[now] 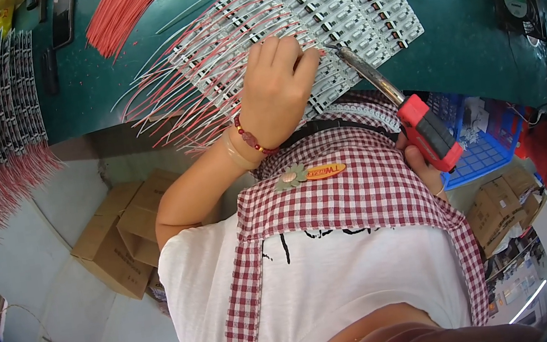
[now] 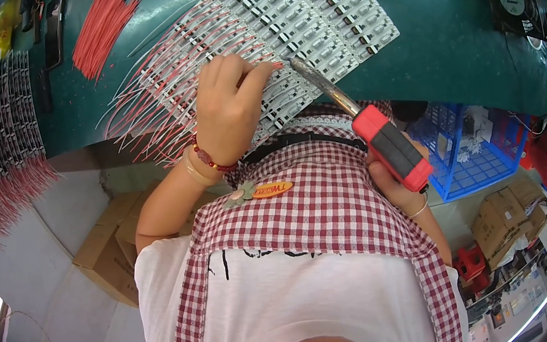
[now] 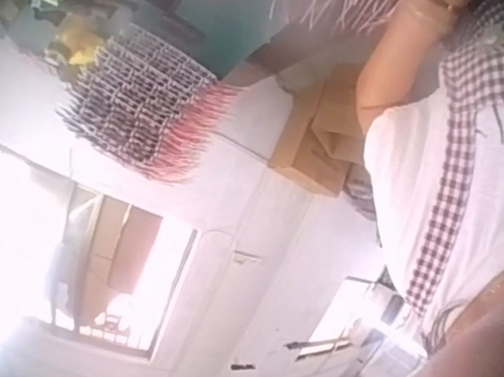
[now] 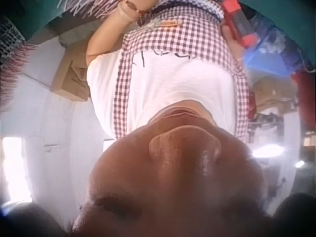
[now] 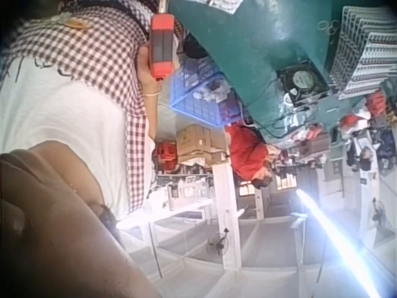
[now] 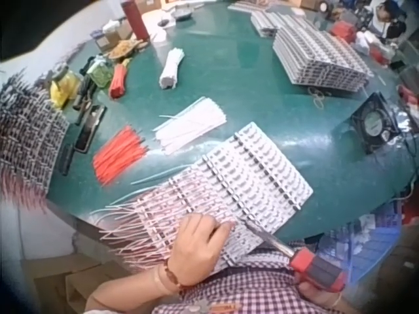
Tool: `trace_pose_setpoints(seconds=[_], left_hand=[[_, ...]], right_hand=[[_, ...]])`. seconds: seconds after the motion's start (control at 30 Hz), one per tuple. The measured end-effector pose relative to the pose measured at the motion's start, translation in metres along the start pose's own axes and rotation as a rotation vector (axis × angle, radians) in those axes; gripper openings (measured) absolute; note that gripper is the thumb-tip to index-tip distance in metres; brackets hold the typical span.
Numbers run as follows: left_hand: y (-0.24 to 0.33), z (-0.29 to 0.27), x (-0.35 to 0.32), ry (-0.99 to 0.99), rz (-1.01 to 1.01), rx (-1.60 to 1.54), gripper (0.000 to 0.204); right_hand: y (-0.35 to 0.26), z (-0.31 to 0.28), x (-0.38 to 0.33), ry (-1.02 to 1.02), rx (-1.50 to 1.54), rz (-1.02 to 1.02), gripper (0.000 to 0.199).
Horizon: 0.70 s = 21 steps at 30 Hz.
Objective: The person solders wires onto a panel of LED module strips using a handheld soldering tool, inserting additional wires by hand from piles on the workbench. The person then lifts the completed LED panel and stacks it onto a pile of finished panels.
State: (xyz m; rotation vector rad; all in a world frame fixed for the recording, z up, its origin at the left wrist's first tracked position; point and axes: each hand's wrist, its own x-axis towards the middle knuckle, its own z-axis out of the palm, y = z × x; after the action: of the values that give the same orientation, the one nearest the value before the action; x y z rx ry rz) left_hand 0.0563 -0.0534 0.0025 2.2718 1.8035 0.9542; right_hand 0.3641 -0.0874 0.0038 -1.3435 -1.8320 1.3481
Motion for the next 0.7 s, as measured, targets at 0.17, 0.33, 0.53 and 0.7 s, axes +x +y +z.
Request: trace_pose_setpoints(seconds=[0.17,0.33,0.53,0.7], left_hand=[[0.001,0.001,0.000,-0.014,-0.024,-0.021,0.020],[0.000,0.001,0.001,-0.034,-0.032,-0.018,0.020],[0.001,-0.002,0.004,-0.049,-0.046,-0.014,0.016],[-0.002,-0.001,0.005,-0.057,-0.049,-0.013,0.015]], right_hand=[[0.005,0.002,-0.002,0.026,-0.059,-0.029,0.022],[0.004,0.000,0.004,-0.007,-0.074,-0.012,0.020],[-0.007,0.007,0.008,0.112,-0.041,-0.062,0.019],[-0.016,0.004,0.011,0.075,0.192,0.079,0.027]])
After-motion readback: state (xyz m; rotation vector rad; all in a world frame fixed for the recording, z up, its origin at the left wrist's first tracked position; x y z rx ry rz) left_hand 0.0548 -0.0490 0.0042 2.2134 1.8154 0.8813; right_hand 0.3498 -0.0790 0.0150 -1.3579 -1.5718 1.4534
